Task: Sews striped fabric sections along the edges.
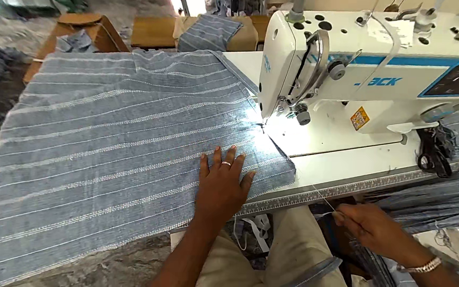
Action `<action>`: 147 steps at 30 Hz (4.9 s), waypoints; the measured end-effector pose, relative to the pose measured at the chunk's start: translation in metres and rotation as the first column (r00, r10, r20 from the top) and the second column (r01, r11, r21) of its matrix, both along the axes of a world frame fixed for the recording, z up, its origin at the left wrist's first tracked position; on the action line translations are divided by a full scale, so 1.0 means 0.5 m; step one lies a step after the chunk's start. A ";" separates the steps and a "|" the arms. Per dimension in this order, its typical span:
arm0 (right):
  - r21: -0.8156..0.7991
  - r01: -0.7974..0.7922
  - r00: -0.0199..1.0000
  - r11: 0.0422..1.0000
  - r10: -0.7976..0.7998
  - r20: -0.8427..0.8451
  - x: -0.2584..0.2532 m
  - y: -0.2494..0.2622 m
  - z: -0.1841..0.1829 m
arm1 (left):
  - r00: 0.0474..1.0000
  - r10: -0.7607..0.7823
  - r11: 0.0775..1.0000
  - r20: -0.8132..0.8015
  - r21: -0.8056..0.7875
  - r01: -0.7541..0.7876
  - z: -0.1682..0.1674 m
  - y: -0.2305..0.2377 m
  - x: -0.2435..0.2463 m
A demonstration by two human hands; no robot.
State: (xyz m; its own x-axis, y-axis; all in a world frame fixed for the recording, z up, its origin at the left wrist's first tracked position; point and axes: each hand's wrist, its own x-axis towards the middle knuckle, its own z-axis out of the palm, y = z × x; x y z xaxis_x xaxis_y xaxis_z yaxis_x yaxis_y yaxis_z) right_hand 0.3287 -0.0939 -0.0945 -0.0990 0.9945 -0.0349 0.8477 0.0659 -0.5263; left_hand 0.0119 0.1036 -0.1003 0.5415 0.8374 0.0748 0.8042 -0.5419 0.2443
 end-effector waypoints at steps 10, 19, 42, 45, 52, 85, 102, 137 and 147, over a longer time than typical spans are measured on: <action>0.223 0.294 0.488 0.930 0.055 -0.871 -0.137 0.185 0.086 | 1.000 -0.016 0.998 0.016 0.057 0.015 -0.012 -0.001 0.000; -0.649 0.069 0.996 0.758 -0.015 0.089 -0.016 -0.088 -0.053 | 1.000 0.015 0.999 -0.025 0.044 -0.014 -0.006 0.000 0.002; -0.120 0.311 0.939 0.943 -0.286 0.191 -0.054 0.049 0.113 | 0.901 -0.182 0.962 0.393 -0.118 0.246 0.081 -0.120 -0.053; -0.030 0.308 0.950 0.951 -0.305 0.071 -0.185 0.187 0.124 | 0.941 -0.117 0.979 0.317 -0.120 0.162 0.075 -0.105 0.015; -0.171 -0.084 0.961 0.982 0.035 -0.275 -0.086 0.269 0.096 | 0.995 -0.060 0.992 0.078 -0.110 0.068 0.056 -0.093 0.043; 0.009 0.302 0.944 0.953 -0.301 0.139 -0.137 0.326 0.072 | 0.996 0.074 0.997 0.047 0.011 -0.074 0.012 0.035 0.076; 0.166 0.401 0.909 0.901 -0.414 0.048 -0.238 0.289 0.028 | 0.993 0.018 1.000 -0.115 -0.004 -0.019 0.010 0.039 0.069; 0.129 0.267 0.951 0.955 -0.283 0.128 0.045 0.268 0.164 | 0.997 0.007 0.999 -0.076 -0.045 -0.010 0.027 0.280 0.096; 0.097 0.530 0.715 0.843 -0.505 0.484 0.151 0.169 0.061 | 0.986 -0.160 0.986 0.034 0.051 0.158 0.024 0.241 0.054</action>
